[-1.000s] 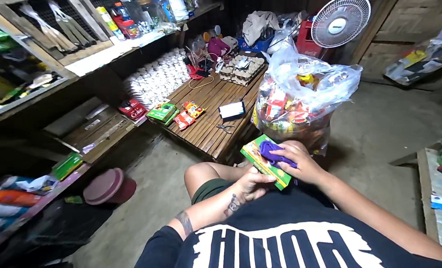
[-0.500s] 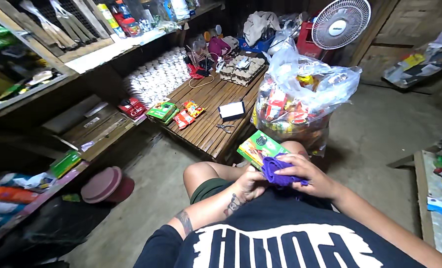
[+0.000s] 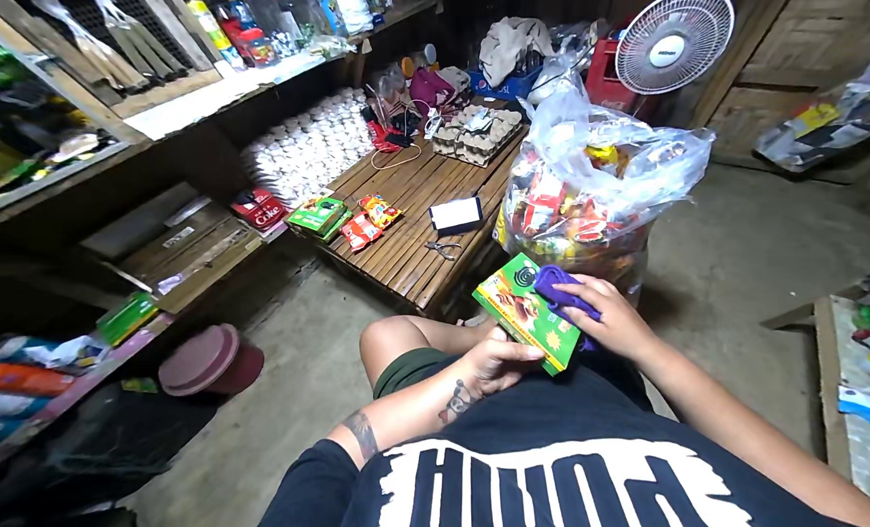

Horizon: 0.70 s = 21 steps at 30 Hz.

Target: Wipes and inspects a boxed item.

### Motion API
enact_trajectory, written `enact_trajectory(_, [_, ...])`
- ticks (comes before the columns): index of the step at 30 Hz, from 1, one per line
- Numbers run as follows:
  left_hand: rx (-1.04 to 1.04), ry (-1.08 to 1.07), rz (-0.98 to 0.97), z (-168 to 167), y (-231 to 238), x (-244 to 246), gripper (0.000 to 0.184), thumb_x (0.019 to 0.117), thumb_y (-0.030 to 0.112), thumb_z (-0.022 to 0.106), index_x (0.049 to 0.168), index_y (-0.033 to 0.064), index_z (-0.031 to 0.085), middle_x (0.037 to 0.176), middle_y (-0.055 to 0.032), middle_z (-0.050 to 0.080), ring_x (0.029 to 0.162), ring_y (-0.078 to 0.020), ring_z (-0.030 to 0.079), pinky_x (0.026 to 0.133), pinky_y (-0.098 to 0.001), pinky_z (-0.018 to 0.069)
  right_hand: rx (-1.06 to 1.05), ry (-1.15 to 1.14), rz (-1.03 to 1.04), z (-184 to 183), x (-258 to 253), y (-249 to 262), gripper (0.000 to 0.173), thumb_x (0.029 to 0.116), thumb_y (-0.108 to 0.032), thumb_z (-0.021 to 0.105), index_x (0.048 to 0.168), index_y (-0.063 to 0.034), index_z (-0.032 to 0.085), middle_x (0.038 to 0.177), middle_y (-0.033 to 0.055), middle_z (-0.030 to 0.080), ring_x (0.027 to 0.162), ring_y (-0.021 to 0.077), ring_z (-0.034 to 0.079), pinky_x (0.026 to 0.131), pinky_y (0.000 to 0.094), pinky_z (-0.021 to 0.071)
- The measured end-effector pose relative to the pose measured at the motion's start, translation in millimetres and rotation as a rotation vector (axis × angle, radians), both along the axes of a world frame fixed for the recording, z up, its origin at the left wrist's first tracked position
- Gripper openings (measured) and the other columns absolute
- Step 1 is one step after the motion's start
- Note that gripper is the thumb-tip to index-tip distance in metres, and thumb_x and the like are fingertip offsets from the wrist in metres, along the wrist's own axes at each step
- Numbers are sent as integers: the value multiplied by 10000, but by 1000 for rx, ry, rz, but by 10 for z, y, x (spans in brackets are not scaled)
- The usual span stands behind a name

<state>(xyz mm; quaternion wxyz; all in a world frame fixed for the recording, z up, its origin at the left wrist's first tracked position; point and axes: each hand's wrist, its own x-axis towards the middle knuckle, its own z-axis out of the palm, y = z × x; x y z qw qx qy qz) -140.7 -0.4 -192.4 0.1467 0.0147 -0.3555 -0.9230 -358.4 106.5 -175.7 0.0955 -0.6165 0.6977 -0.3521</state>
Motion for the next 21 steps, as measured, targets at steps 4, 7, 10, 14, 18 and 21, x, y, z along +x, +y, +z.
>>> enact_trajectory(4, [-140,-140,11,313,96,26,271,766,-52,628,947,145,670,898,8,758,848,-72,726,799,-266,597,-106,57,243,143,225,5,407,978,-322,543,1342,-198,678,1403,142,611,1329,322,548,1089,527,446])
enact_trajectory(7, [-69,-56,-70,100,33,4,345,800,-57,677,1116,78,651,1040,-60,754,963,-150,725,897,-359,586,-104,68,244,197,224,-74,441,987,-370,534,1381,-213,651,1455,150,573,1361,350,515,1098,556,422])
enact_trajectory(10, [-114,-34,-79,74,34,28,387,791,-51,688,1154,70,630,1068,-52,756,989,-151,725,920,-365,584,51,-43,34,140,9,-210,577,985,-515,530,1470,-206,569,1513,174,509,1392,394,471,1085,638,397])
enact_trajectory(14, [-177,4,-121,41,-4,83,416,775,-17,749,1160,115,664,1078,-19,757,1005,-124,720,928,-349,579,290,-683,-89,307,-102,-147,771,894,-413,705,1524,-96,394,1300,51,632,1126,79,637,973,289,541])
enact_trajectory(18, [-148,-3,-100,76,24,80,542,752,21,799,1234,101,565,1075,-13,743,979,-124,720,895,-343,588,231,-1088,41,326,-133,-22,536,797,-165,754,1282,-97,536,964,-36,747,846,55,726,787,238,621])
enact_trajectory(21, [-153,-11,26,146,49,-65,892,786,289,872,1408,120,255,1191,33,653,979,-78,691,783,-259,592,92,-1243,7,222,-192,42,252,854,-133,674,1103,-118,635,892,-19,771,807,60,738,766,251,627])
